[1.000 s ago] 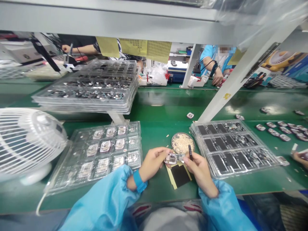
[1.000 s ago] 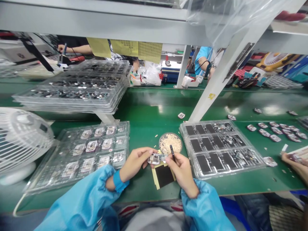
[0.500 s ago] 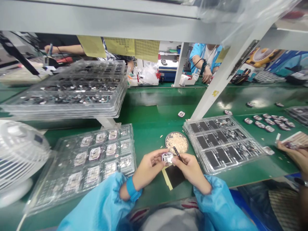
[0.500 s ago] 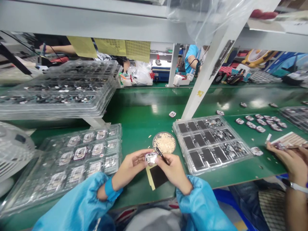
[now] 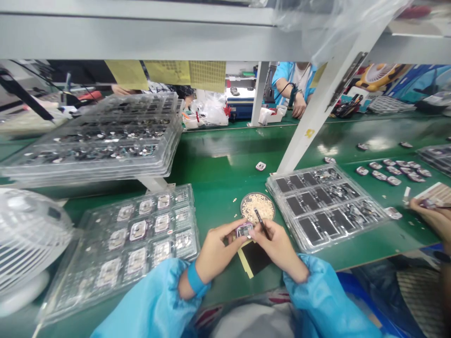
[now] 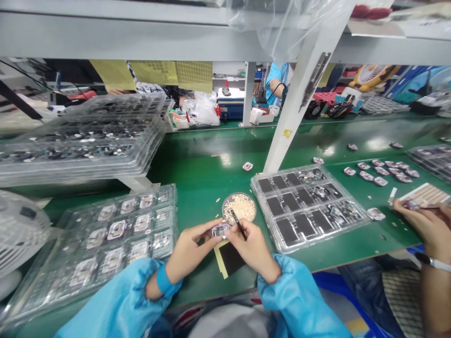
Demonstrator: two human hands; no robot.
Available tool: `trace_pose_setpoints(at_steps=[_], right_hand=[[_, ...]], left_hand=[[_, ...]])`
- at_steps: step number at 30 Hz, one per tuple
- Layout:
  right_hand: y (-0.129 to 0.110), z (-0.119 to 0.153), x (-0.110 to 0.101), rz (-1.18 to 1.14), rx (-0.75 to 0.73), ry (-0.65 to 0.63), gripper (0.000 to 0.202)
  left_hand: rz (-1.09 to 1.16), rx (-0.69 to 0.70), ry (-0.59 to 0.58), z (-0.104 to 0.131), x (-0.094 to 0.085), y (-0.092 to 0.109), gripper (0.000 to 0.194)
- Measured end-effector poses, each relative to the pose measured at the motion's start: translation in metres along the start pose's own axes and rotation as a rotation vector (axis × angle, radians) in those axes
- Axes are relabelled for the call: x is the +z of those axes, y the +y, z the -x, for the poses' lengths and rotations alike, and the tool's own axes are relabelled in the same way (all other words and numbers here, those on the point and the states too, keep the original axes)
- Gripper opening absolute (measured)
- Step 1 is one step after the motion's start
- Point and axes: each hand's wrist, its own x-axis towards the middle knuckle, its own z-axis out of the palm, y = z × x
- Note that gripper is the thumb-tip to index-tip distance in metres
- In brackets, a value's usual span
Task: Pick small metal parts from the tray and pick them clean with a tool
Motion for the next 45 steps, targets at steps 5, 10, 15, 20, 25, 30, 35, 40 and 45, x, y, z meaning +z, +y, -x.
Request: trace_pose_setpoints(at_steps=[5, 10, 15, 20, 25, 30, 35, 40, 45], right_hand=[[-0.005, 0.0, 0.004, -0.118, -0.034, 0.002, 0.028], [-0.005, 0.0, 0.003, -0.149, -0.047, 0.02, 0.028], [-0.003, 0.001, 0.003, -0.149, -0.061, 0.021, 0.027], [-0.002, 0.003, 0.008, -0.171, -0.056, 0.062, 0.026], [-0.001, 0.001, 0.013, -0.241, -0.025, 0.013, 0.028], [-0.003, 0.0, 0.018, -0.14, -0.014, 0.046, 0.024], [-0.008, 0.002, 0.021, 0.043, -0.101, 0.169, 0.022], [-0.01, 0.007, 0.025, 0.01, -0.149, 0.173, 0.022], [-0.009, 0.01, 0.026, 0.031, -0.178, 0.196, 0.021]], left_hand=[[0.435, -0.152, -0.11, -0.003, 0.002, -0.002, 0.049], [0.509, -0.162, -0.124, -0.003, 0.002, -0.001, 0.049], [0.501, -0.142, -0.131, -0.002, 0.002, -0.001, 0.047], [0.528, -0.142, -0.126, -0.002, 0.004, 0.0, 0.042], [0.521, -0.032, -0.122, -0.002, 0.008, 0.002, 0.032], [0.368, 0.04, -0.048, 0.0, 0.009, -0.001, 0.03], [-0.046, 0.119, 0.012, 0.004, 0.008, 0.005, 0.025], [-0.046, 0.144, 0.051, 0.008, 0.011, 0.011, 0.021], [-0.044, 0.151, 0.109, 0.013, 0.017, 0.012, 0.02]])
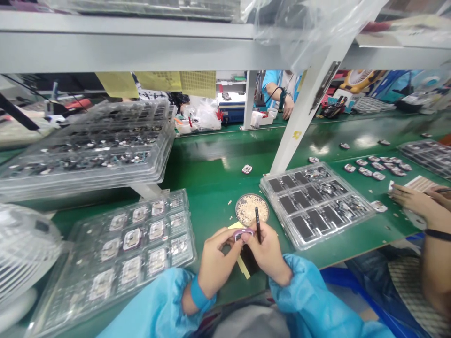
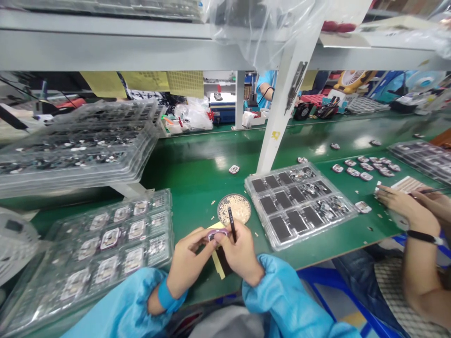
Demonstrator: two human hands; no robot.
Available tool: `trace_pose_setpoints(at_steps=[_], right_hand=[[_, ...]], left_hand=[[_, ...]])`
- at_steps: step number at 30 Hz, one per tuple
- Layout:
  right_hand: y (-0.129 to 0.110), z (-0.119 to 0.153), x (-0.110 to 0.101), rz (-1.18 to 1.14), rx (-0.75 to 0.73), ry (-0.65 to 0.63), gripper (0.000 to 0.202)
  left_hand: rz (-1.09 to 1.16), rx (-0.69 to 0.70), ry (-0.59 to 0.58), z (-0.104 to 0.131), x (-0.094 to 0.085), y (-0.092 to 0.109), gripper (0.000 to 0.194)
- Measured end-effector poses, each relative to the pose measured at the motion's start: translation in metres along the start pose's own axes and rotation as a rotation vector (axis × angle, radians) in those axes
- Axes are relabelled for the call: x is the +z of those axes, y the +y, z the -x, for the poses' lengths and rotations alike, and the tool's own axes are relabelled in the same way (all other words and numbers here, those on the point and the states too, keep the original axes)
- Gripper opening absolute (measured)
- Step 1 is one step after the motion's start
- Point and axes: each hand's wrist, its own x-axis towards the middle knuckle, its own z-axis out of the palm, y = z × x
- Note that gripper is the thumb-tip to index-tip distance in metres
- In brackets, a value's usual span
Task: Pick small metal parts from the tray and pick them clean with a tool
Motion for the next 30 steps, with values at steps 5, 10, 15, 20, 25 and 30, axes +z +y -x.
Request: trace_pose_setpoints(at_steps=[5, 10, 15, 20, 25, 30], right_hand=[[-0.001, -0.004, -0.011, 0.069, -0.029, -0.048, 0.023], [-0.012, -0.015, -0.033, 0.203, -0.177, -0.062, 0.013], [-0.019, -0.019, -0.043, 0.233, -0.344, -0.239, 0.01], [-0.007, -0.014, -0.04, 0.227, -0.386, -0.244, 0.01], [0.001, -0.012, -0.037, 0.229, -0.379, -0.223, 0.013], [0.0, -0.012, -0.037, 0.262, -0.359, -0.327, 0.014]], left_hand=[[0.004, -0.006, -0.023, -0.004, 0.002, 0.002, 0.022], [-0.134, 0.063, -0.073, -0.009, -0.001, -0.002, 0.024], [-0.187, 0.096, -0.051, -0.007, -0.001, -0.006, 0.025], [-0.203, 0.071, -0.078, -0.007, -0.003, -0.005, 0.027], [-0.246, 0.082, -0.084, -0.009, -0.004, -0.006, 0.028], [-0.372, 0.115, -0.105, -0.005, -0.005, -0.006, 0.028]])
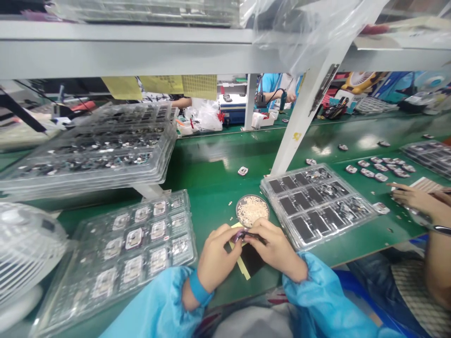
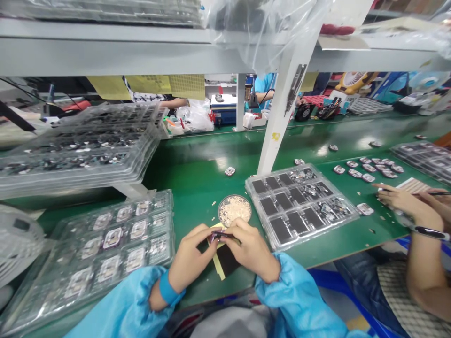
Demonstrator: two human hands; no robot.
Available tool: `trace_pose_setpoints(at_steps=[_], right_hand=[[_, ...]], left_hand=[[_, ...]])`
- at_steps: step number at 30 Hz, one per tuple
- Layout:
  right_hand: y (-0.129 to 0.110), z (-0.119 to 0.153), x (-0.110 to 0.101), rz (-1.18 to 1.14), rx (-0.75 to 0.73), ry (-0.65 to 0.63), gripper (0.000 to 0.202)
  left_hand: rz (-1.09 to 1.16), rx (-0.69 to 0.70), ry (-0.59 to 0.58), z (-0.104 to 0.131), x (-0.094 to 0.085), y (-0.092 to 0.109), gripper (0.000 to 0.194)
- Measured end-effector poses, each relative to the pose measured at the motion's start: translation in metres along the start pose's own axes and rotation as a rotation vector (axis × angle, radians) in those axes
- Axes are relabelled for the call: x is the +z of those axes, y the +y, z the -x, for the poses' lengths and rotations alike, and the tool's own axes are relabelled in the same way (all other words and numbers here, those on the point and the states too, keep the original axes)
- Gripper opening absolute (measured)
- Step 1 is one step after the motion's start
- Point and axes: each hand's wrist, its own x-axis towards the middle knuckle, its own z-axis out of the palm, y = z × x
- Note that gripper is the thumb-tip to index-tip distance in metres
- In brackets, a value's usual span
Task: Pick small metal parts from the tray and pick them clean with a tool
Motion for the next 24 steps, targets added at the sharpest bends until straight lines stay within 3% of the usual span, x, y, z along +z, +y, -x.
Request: trace_pose_setpoints(at_steps=[3, 6, 8, 12, 14, 17, 21, 24], right_hand=[[0.0, -0.004, -0.002, -0.017, 0.018, 0.001, 0.011], [0.006, -0.011, -0.002, 0.072, 0.115, 0.193, 0.011], [0.01, -0.015, -0.001, 0.153, 0.16, 0.287, 0.016], [0.013, -0.015, 0.003, 0.134, 0.167, 0.31, 0.019], [0.013, -0.014, 0.004, 0.097, 0.173, 0.338, 0.016], [0.012, -0.012, 0.003, 0.053, 0.169, 0.388, 0.016], [0.009, -0.011, -0.002, -0.001, 0.155, 0.419, 0.018], [0.005, -0.004, -0.008, -0.044, 0.141, 0.364, 0.024]], left_hand=[[-0.088, 0.022, -0.029, -0.002, -0.009, 0.005, 0.03], [-0.244, 0.03, -0.053, -0.025, -0.033, 0.005, 0.03], [-0.392, -0.012, -0.078, -0.057, -0.054, -0.004, 0.029], [-0.57, -0.224, -0.076, -0.141, -0.08, -0.035, 0.028], [-0.577, -0.264, -0.055, -0.177, -0.076, -0.048, 0.029], [-0.544, -0.255, -0.011, -0.21, -0.046, -0.053, 0.04], [-0.392, -0.216, 0.009, -0.224, -0.002, -0.043, 0.049], [-0.214, -0.234, 0.004, -0.225, 0.006, -0.035, 0.036]])
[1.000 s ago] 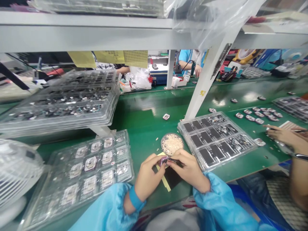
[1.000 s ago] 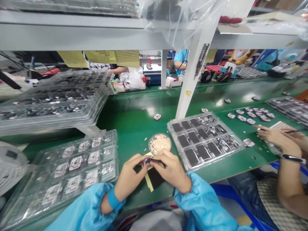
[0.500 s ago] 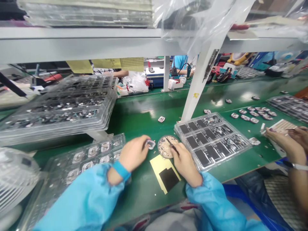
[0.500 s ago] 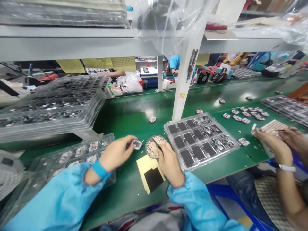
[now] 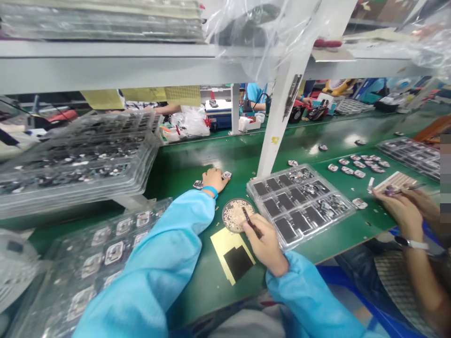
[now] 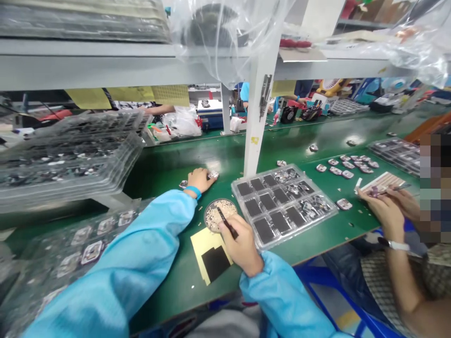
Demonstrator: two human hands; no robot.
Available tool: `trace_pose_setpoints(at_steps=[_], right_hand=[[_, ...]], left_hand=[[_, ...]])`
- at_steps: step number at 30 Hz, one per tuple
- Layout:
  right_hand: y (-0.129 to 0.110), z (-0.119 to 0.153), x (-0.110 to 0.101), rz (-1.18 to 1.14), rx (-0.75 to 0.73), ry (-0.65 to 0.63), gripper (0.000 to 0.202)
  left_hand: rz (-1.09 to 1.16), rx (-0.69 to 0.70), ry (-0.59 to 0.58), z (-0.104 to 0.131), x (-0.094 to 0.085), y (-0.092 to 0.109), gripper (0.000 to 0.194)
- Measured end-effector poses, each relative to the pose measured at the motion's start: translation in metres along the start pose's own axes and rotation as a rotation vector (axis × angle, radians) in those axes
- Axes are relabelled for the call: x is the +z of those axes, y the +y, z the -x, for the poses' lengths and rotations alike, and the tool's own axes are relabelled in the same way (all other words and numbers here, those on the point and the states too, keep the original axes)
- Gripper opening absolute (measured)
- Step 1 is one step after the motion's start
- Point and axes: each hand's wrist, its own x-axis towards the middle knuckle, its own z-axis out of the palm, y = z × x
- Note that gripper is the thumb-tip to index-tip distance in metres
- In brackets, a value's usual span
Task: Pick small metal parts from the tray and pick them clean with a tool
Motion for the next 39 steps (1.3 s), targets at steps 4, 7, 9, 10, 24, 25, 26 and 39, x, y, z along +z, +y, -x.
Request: trace_pose_setpoints(at_steps=[4, 7, 9, 10, 24, 25, 26, 39], right_hand=[[0.006, 0.011, -0.007, -0.074, 0.135, -0.107, 0.034], [0.014, 0.018, -0.008, -0.249, 0.348, -0.192, 0.032], [0.017, 0.021, -0.008, -0.316, 0.395, -0.236, 0.03], [0.017, 0.022, -0.009, -0.309, 0.39, -0.255, 0.029], [0.003, 0.027, -0.001, -0.342, 0.4, -0.408, 0.022], [0.003, 0.024, -0.003, -0.348, 0.387, -0.402, 0.019], [0.004, 0.021, -0.004, -0.338, 0.369, -0.394, 0.017], [0.022, 0.018, 0.009, -0.125, 0.302, -0.281, 0.016]], left_hand=[[0.316, -0.029, -0.116, 0.029, -0.021, -0.001, 0.035], [0.548, -0.059, -0.231, 0.079, -0.039, -0.008, 0.04], [0.826, -0.158, -0.332, 0.116, -0.045, -0.013, 0.043], [0.972, -0.22, -0.379, 0.133, -0.046, -0.016, 0.045], [0.786, -0.105, -0.469, 0.181, -0.032, -0.041, 0.026], [0.741, -0.063, -0.497, 0.182, -0.033, -0.042, 0.024], [0.685, -0.018, -0.526, 0.183, -0.033, -0.043, 0.023], [0.191, 0.114, -0.461, 0.197, -0.03, -0.04, 0.019]])
